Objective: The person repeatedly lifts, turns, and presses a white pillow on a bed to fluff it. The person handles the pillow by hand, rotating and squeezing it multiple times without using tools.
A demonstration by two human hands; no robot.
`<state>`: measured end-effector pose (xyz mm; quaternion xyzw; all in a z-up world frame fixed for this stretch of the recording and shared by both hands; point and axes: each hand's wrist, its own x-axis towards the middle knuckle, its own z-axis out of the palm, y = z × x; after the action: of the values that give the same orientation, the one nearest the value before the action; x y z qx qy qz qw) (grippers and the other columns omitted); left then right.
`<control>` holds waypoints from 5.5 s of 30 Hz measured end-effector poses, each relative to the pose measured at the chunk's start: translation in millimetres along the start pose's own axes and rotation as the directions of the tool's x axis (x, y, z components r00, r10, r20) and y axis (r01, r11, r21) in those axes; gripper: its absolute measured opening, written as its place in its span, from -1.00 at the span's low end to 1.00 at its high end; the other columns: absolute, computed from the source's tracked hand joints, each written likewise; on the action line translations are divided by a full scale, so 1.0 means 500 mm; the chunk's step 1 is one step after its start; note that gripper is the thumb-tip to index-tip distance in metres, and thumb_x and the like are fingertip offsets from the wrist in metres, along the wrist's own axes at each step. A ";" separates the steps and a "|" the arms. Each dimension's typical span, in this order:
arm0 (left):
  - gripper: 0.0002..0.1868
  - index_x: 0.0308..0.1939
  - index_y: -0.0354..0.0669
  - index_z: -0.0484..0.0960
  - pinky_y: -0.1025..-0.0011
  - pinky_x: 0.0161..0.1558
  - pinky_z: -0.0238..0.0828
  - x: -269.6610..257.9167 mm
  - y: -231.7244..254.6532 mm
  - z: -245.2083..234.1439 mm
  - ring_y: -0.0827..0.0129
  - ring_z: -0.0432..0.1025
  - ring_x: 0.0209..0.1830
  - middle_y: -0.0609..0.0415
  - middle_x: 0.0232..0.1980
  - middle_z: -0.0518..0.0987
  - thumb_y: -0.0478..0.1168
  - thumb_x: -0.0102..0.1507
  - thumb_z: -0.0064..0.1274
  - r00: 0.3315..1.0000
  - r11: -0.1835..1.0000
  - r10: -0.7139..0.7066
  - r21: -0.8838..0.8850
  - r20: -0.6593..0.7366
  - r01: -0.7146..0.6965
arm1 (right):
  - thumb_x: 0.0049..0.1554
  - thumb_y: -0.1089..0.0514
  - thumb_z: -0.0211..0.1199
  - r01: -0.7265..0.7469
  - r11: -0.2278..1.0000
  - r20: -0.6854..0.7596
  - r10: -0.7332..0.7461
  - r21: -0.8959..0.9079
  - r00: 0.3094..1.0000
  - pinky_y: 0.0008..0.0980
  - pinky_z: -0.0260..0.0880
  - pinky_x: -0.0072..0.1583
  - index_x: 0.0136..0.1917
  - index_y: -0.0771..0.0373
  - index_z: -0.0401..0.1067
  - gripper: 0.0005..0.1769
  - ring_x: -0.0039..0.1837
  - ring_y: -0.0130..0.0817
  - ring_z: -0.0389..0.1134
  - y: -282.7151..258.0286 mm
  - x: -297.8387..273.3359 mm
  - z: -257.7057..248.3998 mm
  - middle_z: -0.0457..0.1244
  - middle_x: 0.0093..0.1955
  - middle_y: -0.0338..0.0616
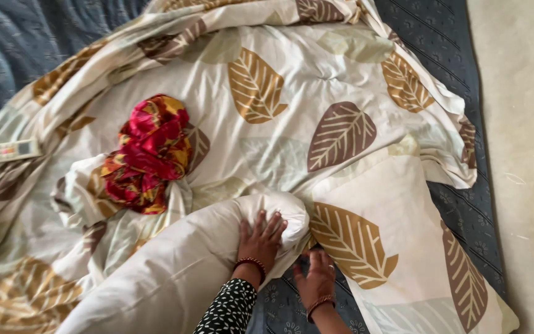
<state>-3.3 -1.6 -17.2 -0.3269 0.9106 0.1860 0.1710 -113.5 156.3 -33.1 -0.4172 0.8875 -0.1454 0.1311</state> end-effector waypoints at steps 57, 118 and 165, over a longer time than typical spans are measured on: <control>-0.80 -0.06 0.21 0.65 0.04 0.19 0.17 -0.217 -0.133 -0.227 0.21 0.51 -0.03 0.17 -0.09 0.65 0.06 0.31 0.04 0.736 0.880 -0.428 -0.429 -0.525 0.205 | 0.12 -0.10 0.38 0.695 0.719 -0.225 -0.681 -0.022 0.697 -0.28 0.30 0.40 0.12 -0.08 0.47 -0.68 0.53 -0.10 0.23 -0.369 0.125 -0.347 0.32 0.32 -0.15; -0.56 -0.16 -0.36 0.72 0.40 -0.16 0.50 -0.373 -0.337 -0.274 0.33 0.60 -0.27 0.04 -0.23 0.74 -0.09 0.02 0.36 0.637 -0.255 -0.771 -0.907 -0.020 -0.337 | -0.61 -0.11 0.75 0.624 0.781 0.014 -0.624 -0.032 0.782 0.16 0.07 0.36 0.55 0.42 -0.03 0.62 0.50 0.43 0.02 -0.458 -0.051 -0.232 0.00 0.56 0.47; -0.76 -0.27 -0.05 0.67 0.12 -0.23 0.49 -0.358 -0.326 -0.555 0.00 0.57 -0.30 -0.08 -0.32 0.67 -0.02 0.34 0.05 0.291 0.333 -0.866 -0.904 -0.406 -0.269 | 0.20 -0.04 0.06 -0.080 -0.483 0.040 -0.093 0.872 0.995 -0.20 0.30 0.34 0.48 0.34 0.18 -0.33 0.27 -0.17 0.33 -0.406 0.312 -0.439 0.30 0.29 -0.04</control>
<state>181.6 -148.2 265.6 -0.6127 0.4711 0.3703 -0.5154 -144.6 -56.2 226.7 -0.1110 0.3145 -0.8177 0.4692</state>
